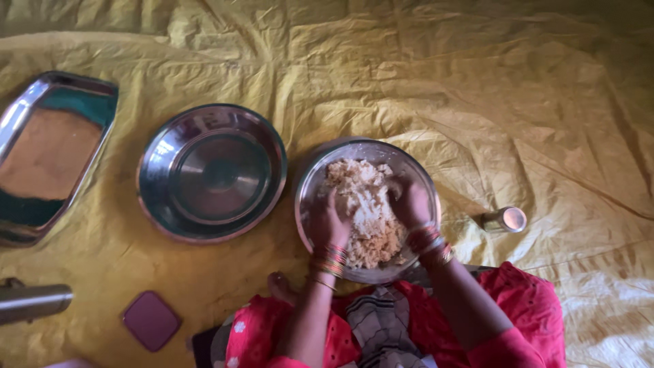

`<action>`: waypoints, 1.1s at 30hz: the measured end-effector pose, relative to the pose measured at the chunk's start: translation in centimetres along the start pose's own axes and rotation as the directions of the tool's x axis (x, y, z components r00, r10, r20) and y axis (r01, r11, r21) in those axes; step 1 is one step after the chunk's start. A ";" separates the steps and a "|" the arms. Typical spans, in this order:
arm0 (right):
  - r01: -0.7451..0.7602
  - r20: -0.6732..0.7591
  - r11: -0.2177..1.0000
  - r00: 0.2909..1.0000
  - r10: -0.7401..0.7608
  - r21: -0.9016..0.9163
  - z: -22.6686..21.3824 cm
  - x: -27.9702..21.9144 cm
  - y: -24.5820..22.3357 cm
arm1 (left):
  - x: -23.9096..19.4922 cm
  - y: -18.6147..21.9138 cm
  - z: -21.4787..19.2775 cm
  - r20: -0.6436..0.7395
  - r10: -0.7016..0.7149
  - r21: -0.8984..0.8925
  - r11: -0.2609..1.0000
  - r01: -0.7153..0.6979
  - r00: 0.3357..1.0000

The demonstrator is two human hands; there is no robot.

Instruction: The person kneads a crumbly mixture in a metal bowl using both hands. They add a red powder from a small container and continue mixing until the ingredients are combined.

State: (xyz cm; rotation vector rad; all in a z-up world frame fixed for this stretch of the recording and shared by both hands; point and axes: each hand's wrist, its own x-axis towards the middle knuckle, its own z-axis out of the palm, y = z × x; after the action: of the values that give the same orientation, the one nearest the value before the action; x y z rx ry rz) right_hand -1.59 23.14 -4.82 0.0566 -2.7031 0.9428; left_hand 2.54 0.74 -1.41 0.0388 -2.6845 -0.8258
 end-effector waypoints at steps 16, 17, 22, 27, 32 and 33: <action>-0.155 0.414 0.896 0.845 0.339 -0.416 11.7 8.7 -11.0 | -3.2 0.3 4.6 0.227 -0.394 -0.253 0.859 0.445 0.890; -0.187 0.401 0.888 0.840 0.366 -0.419 12.2 8.1 -11.0 | -3.1 0.2 4.6 0.163 -0.369 -0.283 0.871 0.402 0.915; 0.186 0.514 0.906 0.857 0.040 -0.381 16.1 8.5 -6.4 | -3.6 -0.1 4.9 0.126 -0.355 -0.275 0.885 0.377 0.926; 0.377 0.560 0.926 0.764 -0.320 0.015 13.4 12.3 -1.1 | -4.0 -1.3 6.1 0.092 -0.283 -0.219 0.930 0.296 0.955; 0.409 0.557 0.911 0.743 -0.371 0.061 5.9 7.6 -2.0 | -1.7 -5.5 9.2 0.078 -0.298 -0.607 0.743 0.282 0.951; 0.464 0.475 0.881 0.756 -0.450 0.096 5.1 5.6 -3.0 | -1.2 -6.4 10.0 0.057 -0.326 -0.738 0.623 0.260 0.944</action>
State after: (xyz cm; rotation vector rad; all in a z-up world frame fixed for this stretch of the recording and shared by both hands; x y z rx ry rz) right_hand -7.89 17.95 -5.27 1.0404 -2.9047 0.8098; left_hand 0.07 1.01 -13.03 0.3197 -2.0793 -1.9199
